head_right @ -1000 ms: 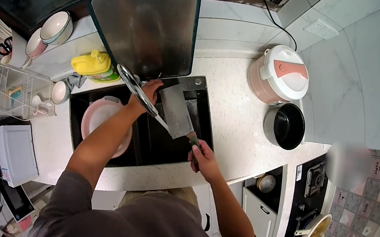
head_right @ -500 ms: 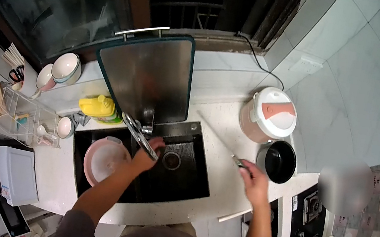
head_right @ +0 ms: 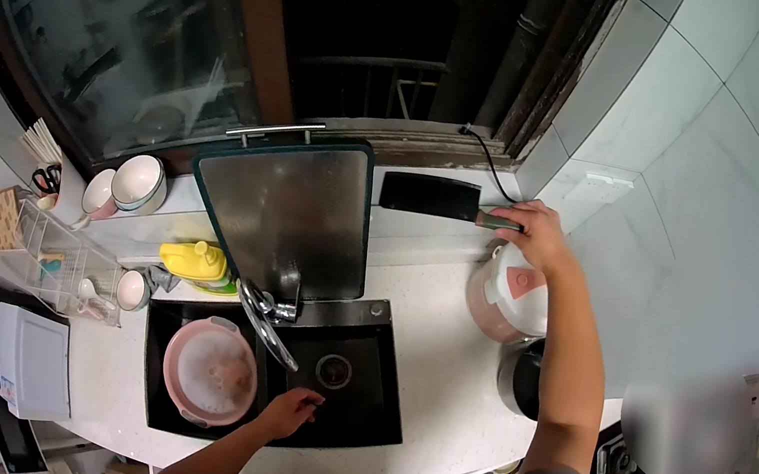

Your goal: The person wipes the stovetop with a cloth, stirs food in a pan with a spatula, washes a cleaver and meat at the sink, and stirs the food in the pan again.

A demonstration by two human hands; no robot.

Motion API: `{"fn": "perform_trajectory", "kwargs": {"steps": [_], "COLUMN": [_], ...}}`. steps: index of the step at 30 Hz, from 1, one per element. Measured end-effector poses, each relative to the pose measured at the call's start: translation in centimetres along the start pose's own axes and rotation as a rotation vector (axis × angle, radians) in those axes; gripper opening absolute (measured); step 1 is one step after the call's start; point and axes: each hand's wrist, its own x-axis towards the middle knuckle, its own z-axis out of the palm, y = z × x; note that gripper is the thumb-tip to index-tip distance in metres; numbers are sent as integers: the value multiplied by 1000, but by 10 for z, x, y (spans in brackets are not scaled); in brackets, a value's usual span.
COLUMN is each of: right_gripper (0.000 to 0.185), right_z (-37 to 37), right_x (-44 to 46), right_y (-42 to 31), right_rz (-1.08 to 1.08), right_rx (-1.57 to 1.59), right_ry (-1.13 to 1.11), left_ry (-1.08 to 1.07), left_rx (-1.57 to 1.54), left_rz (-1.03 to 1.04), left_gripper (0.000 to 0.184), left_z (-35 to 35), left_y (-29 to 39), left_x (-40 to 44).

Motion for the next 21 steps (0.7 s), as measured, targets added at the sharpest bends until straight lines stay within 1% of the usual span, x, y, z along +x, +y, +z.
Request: {"fn": "perform_trajectory", "kwargs": {"steps": [1, 2, 4, 6, 8, 10, 11, 12, 14, 15, 16, 18, 19, 20, 21], "right_gripper": [36, 36, 35, 35, 35, 35, 33, 33, 32, 33, 33, 24, 12, 4, 7], "right_z": [7, 14, 28, 37, 56, 71, 77, 84, 93, 98, 105, 126, 134, 155, 174], "right_x": [10, 18, 31, 44, 53, 61, 63, 64, 59, 54, 52, 26, 1, -24, -53], "right_y": [4, 8, 10, 4, 3, 2, 1, 0, -13, -21, -30, -72, -107, -137, -169], "right_rz": [-20, -40, -42, -8, 3, -40, -82, -78, -139, -169, -138, -13, 186, 289, 310], "right_rx": [0, -2, 17, 75, 72, 70, -10, -8, -96, -138, -57, 106, 478, 623, 755], "right_ry": [-38, -74, -38, -51, -33, 7, 50, 44, 198, 315, 445, 660, 621, 628, 623], "left_ry": [-31, -27, -76, -68, -19, -14, -6, -10, 4, 34, 67, 154, 237, 313, 417], "left_rx": [29, 27, 87, 91, 22, 37, 55, 53, 21, 32, -7, -158, -264, -400, -477], "left_rz": [-42, -37, -79, -64, -62, -57, -49, -55, 16, 22, 22, 26, 23, 161, 242], "left_gripper": [25, 25, 25, 25, 25, 24, 24, 24, 24, 23, 20, 18, 12, 11, 12], "left_z": [-4, -6, -11, -10, -9, -7, -7, -5, -1, 3, 8, 14, 16, 15, 17], "left_y": [3, 8, 14, 7, 2, 3, 4, 1, -2, 0, -7, -9, 3, 21, 35], "left_x": [-3, -6, -10, -9, -11, -12, -12, -12, -13, -12, -8, 3, 6, 7, 5]}}
